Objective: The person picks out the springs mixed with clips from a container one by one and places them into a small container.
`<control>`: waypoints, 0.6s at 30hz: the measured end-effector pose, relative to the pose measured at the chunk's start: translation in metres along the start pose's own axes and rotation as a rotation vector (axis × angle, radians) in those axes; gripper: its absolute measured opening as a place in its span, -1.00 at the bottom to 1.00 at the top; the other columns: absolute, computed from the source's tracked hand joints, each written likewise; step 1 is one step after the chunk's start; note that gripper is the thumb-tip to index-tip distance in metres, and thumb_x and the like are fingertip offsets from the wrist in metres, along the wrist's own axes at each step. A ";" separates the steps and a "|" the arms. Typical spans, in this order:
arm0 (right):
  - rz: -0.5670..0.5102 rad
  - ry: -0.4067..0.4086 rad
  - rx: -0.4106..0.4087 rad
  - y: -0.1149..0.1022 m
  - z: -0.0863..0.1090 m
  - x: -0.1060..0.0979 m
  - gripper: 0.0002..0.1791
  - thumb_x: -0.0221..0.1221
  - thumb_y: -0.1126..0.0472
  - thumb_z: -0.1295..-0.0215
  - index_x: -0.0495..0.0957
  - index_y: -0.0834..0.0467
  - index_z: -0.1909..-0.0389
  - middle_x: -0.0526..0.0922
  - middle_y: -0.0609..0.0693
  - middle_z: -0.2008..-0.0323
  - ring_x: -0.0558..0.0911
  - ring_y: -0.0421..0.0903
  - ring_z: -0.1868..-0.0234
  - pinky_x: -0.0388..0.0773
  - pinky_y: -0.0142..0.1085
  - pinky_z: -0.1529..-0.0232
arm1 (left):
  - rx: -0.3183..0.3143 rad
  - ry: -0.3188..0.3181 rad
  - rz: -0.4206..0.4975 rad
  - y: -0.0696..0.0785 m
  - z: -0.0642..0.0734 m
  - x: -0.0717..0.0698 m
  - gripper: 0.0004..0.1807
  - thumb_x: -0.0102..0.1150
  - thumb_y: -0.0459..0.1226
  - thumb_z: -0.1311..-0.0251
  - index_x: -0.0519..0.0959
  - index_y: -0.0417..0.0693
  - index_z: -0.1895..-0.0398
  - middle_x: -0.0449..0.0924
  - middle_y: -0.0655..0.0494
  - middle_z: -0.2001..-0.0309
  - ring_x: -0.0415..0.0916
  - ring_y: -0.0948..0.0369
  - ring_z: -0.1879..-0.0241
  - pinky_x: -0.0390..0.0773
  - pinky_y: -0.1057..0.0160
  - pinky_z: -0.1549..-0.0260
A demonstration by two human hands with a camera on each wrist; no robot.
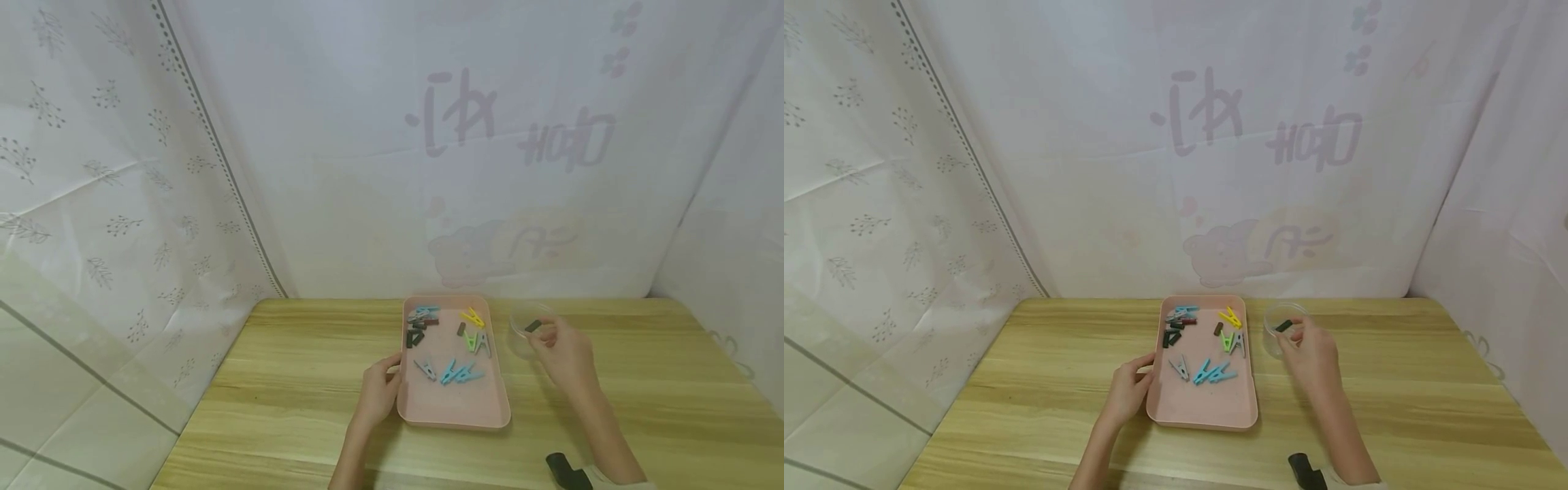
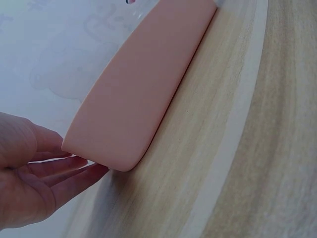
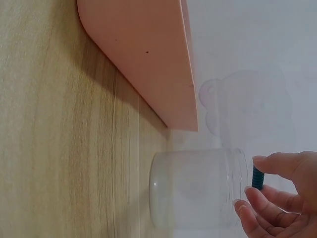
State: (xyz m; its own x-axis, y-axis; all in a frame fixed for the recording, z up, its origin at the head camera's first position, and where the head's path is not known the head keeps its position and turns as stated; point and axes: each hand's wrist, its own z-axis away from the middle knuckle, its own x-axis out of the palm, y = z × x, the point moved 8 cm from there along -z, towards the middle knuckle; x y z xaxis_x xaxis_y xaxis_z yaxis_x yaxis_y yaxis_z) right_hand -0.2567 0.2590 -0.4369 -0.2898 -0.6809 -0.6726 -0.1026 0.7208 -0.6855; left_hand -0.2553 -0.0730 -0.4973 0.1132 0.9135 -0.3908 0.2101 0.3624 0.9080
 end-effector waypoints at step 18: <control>0.015 0.020 0.009 0.008 -0.001 -0.005 -0.51 0.29 0.24 -0.46 0.47 0.53 -0.20 0.72 0.43 0.21 0.73 0.36 0.19 0.77 0.12 0.28 | 0.010 0.001 -0.002 0.003 0.001 0.000 -0.62 0.09 -0.52 -0.46 0.53 -0.53 -0.28 0.60 -0.48 -0.19 0.73 -0.34 0.03 0.83 0.02 0.13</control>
State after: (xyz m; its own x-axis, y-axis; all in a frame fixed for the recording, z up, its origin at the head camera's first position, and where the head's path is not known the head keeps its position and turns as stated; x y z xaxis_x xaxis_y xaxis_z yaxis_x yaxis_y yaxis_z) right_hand -0.2567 0.2685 -0.4386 -0.3105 -0.6672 -0.6771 -0.0898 0.7297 -0.6778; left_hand -0.2533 -0.0724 -0.4944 0.1120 0.9131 -0.3922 0.2196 0.3622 0.9059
